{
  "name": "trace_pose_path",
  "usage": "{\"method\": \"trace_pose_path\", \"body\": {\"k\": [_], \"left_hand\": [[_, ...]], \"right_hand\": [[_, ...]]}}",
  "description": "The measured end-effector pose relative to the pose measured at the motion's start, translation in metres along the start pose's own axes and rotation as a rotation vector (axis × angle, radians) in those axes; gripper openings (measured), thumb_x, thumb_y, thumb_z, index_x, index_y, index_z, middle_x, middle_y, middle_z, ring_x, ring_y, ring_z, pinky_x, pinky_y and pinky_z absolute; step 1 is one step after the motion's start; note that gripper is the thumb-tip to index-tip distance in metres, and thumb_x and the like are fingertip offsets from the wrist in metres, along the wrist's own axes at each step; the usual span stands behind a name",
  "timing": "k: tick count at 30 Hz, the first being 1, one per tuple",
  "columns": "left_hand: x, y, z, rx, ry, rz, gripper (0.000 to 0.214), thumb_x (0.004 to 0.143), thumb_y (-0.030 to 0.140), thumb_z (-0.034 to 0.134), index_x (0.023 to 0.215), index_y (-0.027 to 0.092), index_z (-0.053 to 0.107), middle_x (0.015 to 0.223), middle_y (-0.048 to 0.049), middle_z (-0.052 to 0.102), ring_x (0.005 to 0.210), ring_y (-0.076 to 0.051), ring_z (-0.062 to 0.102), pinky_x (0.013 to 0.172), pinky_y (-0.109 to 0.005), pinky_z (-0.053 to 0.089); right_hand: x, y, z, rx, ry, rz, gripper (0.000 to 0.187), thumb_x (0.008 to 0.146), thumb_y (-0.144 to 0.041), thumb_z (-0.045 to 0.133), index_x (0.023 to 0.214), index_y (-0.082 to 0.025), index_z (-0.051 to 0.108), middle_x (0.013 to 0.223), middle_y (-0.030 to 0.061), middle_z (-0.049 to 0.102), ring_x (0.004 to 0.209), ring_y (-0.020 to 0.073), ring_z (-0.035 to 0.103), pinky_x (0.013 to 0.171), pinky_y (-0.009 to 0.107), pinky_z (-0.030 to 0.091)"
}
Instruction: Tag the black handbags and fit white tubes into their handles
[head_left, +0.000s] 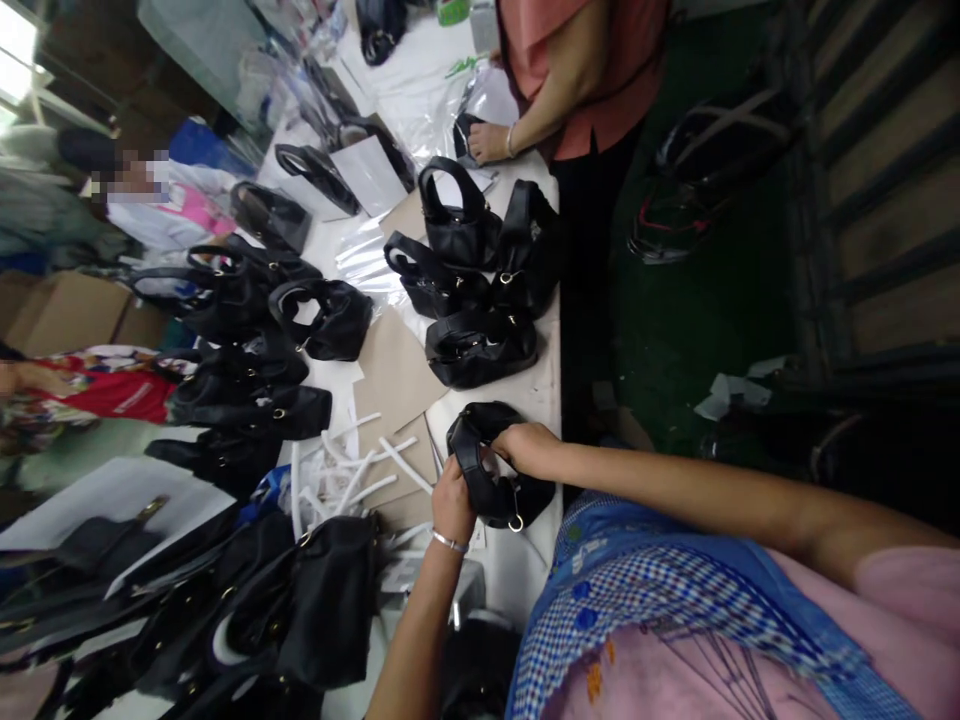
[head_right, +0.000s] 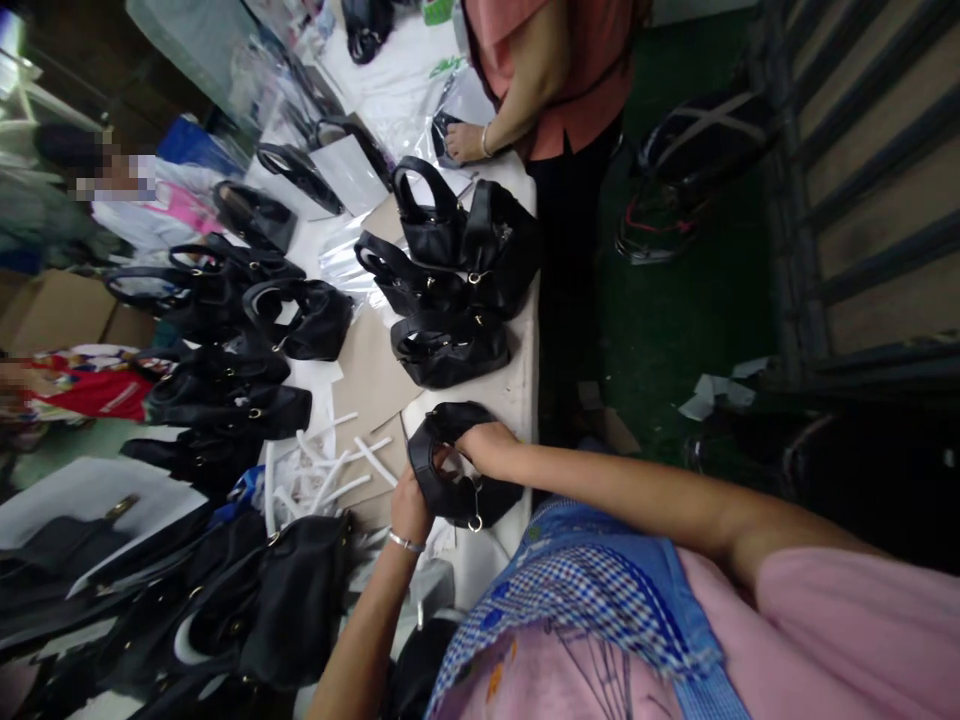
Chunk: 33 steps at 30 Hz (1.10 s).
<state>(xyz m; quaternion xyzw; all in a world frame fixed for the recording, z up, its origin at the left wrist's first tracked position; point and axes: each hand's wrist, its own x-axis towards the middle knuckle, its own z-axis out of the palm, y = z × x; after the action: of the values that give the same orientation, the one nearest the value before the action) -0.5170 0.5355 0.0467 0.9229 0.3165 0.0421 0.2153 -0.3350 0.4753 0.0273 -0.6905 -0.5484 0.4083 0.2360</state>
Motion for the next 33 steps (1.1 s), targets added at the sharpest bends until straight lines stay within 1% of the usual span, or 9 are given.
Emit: {"method": "trace_pose_path", "body": {"k": [6,11,14,16,19,23,27,30,33], "left_hand": [[0.008,0.0,-0.001,0.067,-0.177,-0.057,0.043,0.081,0.019,0.057,0.123,0.029,0.055,0.127,-0.0083,0.056,0.108,-0.029,0.056,0.08,-0.038,0.05],[0.015,-0.004,-0.003,0.116,-0.277,-0.037,0.047,0.08,0.024,0.059,0.126,0.029,0.053,0.132,-0.0086,0.053,0.11,-0.032,0.054,0.083,-0.041,0.049],[0.017,-0.006,-0.003,0.103,-0.313,-0.053,0.05,0.077,0.025,0.062,0.126,0.026,0.053,0.131,-0.0116,0.053,0.109,-0.034,0.054,0.083,-0.043,0.049],[0.018,-0.007,-0.002,0.091,-0.308,-0.053,0.049,0.077,0.026,0.062,0.126,0.025,0.054,0.13,-0.0124,0.054,0.109,-0.033,0.054,0.085,-0.042,0.049],[0.018,-0.006,-0.001,0.075,-0.295,-0.02,0.048,0.078,0.026,0.061,0.126,0.024,0.054,0.128,-0.012,0.055,0.111,-0.031,0.053,0.088,-0.041,0.048],[0.019,-0.002,-0.003,0.061,-0.316,0.027,0.046,0.08,0.023,0.058,0.125,0.024,0.054,0.125,-0.0124,0.056,0.111,-0.03,0.054,0.088,-0.041,0.048],[0.018,0.0,-0.006,0.042,-0.321,0.0,0.034,0.082,0.021,0.052,0.116,0.022,0.062,0.123,-0.0129,0.057,0.107,-0.029,0.056,0.088,-0.04,0.048],[0.015,-0.002,-0.005,0.035,-0.308,-0.031,0.033,0.081,0.019,0.053,0.113,0.021,0.063,0.121,-0.0126,0.059,0.103,-0.027,0.057,0.087,-0.039,0.048],[0.013,-0.005,-0.001,0.011,-0.278,-0.065,0.035,0.075,0.02,0.061,0.11,0.023,0.064,0.122,-0.0116,0.058,0.103,-0.028,0.057,0.085,-0.039,0.049]], "right_hand": [[0.006,-0.002,0.001,-0.043,0.017,0.004,0.017,0.074,-0.015,0.054,0.074,-0.02,0.07,0.071,0.0043,0.069,0.067,0.0182,0.06,0.059,0.025,0.039],[0.009,0.001,0.0,-0.024,0.059,-0.037,0.022,0.081,-0.017,0.048,0.083,-0.018,0.069,0.078,0.006,0.069,0.073,0.0184,0.061,0.065,0.026,0.042],[-0.004,0.01,-0.007,0.025,0.132,-0.159,0.028,0.084,-0.014,0.043,0.101,-0.019,0.066,0.096,0.0064,0.068,0.088,0.0176,0.06,0.077,0.027,0.043],[-0.018,0.017,-0.012,0.045,0.22,-0.214,0.025,0.087,-0.018,0.044,0.103,-0.02,0.063,0.104,0.0065,0.065,0.097,0.0175,0.057,0.084,0.028,0.041],[-0.035,0.028,-0.016,0.01,0.291,-0.082,0.02,0.087,-0.034,0.051,0.098,-0.021,0.061,0.096,0.0055,0.065,0.092,0.0177,0.057,0.078,0.027,0.041],[-0.033,0.038,-0.014,-0.039,0.206,0.159,0.033,0.082,-0.052,0.053,0.092,-0.021,0.057,0.076,0.0027,0.065,0.067,0.0155,0.058,0.059,0.025,0.037],[-0.017,0.042,-0.011,0.033,0.169,0.183,0.031,0.078,-0.047,0.059,0.093,-0.019,0.056,0.07,0.0027,0.064,0.065,0.0163,0.059,0.056,0.024,0.036],[-0.011,0.044,-0.013,0.197,0.03,0.189,0.022,0.078,-0.04,0.059,0.074,-0.018,0.056,0.06,0.0004,0.063,0.056,0.0141,0.058,0.053,0.023,0.038],[-0.01,0.035,-0.02,0.305,-0.103,0.194,0.033,0.083,-0.041,0.049,0.059,-0.019,0.049,0.051,-0.0023,0.058,0.043,0.0096,0.052,0.045,0.021,0.037]]}}
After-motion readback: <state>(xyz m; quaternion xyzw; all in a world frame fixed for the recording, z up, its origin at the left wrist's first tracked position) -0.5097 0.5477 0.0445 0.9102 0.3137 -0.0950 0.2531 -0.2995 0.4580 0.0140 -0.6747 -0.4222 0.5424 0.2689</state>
